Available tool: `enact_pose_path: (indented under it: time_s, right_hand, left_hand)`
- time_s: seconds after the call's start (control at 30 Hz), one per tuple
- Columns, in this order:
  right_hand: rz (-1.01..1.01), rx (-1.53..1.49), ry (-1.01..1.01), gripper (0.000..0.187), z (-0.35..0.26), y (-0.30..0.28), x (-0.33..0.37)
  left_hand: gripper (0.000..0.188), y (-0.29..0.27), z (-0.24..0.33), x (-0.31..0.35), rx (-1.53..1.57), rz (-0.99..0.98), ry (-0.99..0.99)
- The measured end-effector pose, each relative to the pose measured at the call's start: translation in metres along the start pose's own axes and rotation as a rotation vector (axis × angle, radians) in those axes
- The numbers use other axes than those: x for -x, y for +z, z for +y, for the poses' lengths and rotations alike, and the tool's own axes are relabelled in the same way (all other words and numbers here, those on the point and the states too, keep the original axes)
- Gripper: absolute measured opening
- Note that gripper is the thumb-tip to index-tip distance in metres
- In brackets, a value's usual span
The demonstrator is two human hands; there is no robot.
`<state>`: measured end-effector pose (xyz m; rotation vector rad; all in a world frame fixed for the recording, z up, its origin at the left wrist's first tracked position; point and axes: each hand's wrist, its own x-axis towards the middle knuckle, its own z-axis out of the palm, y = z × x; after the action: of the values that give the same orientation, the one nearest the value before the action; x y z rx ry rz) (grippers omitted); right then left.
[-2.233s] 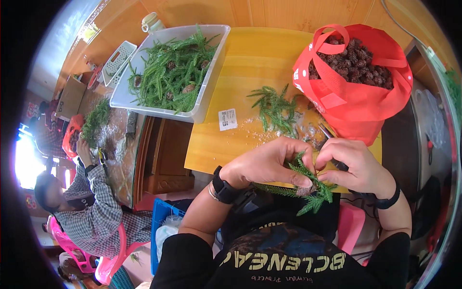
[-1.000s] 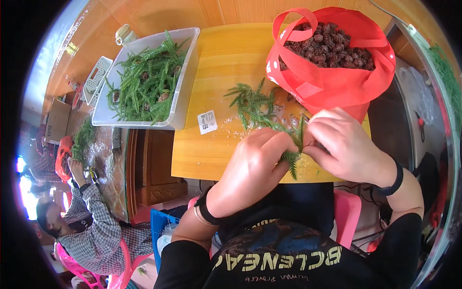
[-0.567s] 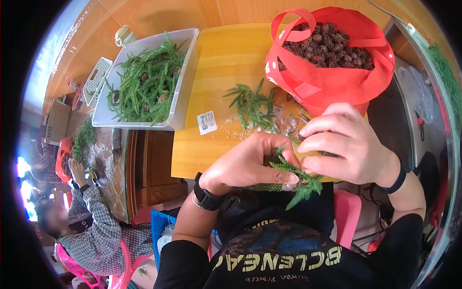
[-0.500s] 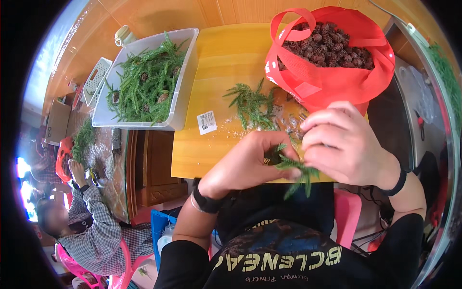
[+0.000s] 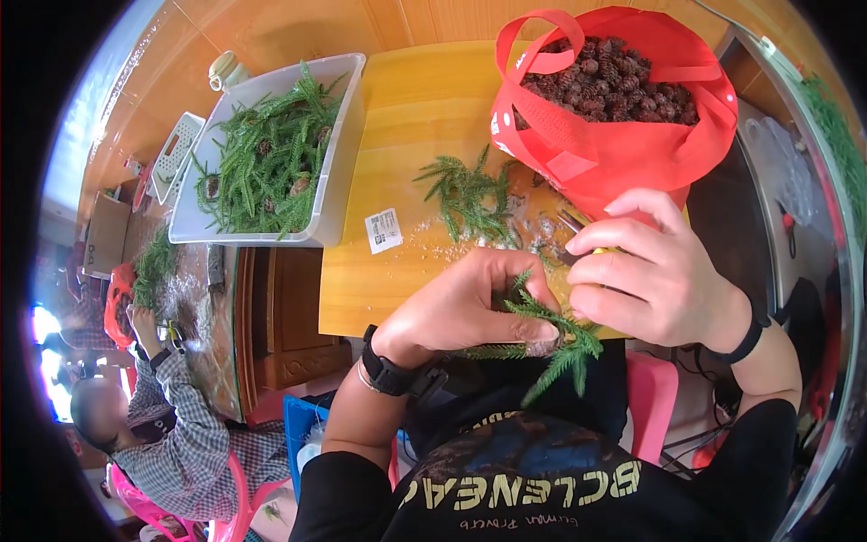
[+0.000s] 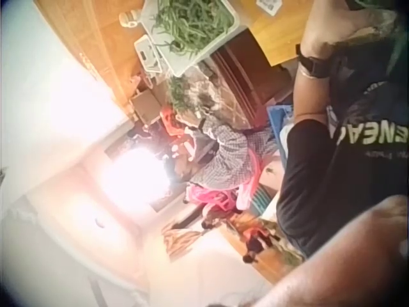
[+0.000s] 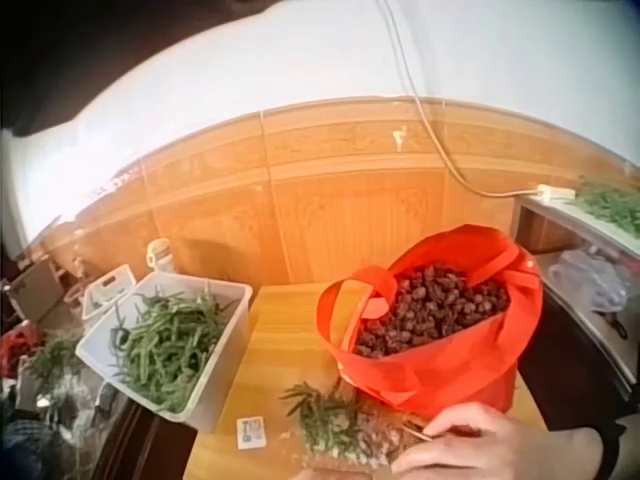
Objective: Trimming green plant stems with pliers and sorting seeds into a red bag.
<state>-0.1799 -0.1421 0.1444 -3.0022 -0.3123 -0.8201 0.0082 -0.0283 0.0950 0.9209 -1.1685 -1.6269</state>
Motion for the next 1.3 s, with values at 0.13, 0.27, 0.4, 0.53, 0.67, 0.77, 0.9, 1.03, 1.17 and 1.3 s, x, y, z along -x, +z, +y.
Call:
enact_pose_path:
  time_s: [0.13,0.27,0.4,0.53,0.67,0.77,0.9,1.03,1.17,1.3]
  right_hand:
    - [-0.174,-0.139,0.286,0.016,-0.004,0.0,0.005]
    - [-0.272,-0.405,0.56,0.016,-0.004,0.002,0.007]
    - [-0.045,-0.092,0.236,0.018,-0.004,0.004,0.008]
    - [-0.052,0.038,0.068,0.02,0.0,0.004,0.008]
    - [-0.109,-0.039,0.205,0.02,-0.004,0.003,0.007]
    - [-0.221,-0.306,0.495,0.019,-0.002,0.0,0.009]
    - [-0.139,-0.332,0.459,0.02,-0.001,-0.004,0.008]
    - [-0.047,-0.085,0.201,0.022,-0.002,-0.002,0.007]
    - [-0.116,-0.069,0.139,0.02,-0.002,-0.006,0.005]
    - [-0.242,-0.344,0.57,0.014,-0.002,-0.002,0.006]
  left_hand:
    - [0.022,0.016,-0.002,-0.002,-0.935,0.334,0.383]
    - [0.021,0.02,-0.004,-0.002,-0.954,0.326,0.419]
    - [0.016,0.001,-0.004,-0.003,-0.438,0.218,0.014]
    - [0.018,-0.001,-0.005,-0.001,-0.069,0.068,-0.039]
    - [0.021,0.009,-0.002,-0.003,-0.506,0.186,0.086]
    - [0.021,0.026,0.003,-0.003,-1.248,0.355,0.572]
    - [0.02,0.014,0.005,-0.001,-0.62,0.274,0.067]
    - [0.019,0.003,-0.004,-0.002,-0.266,0.131,0.013]
    - [0.017,0.007,-0.002,-0.002,-0.225,0.104,0.049]
    - [0.018,0.024,0.003,-0.001,-1.256,0.361,0.513]
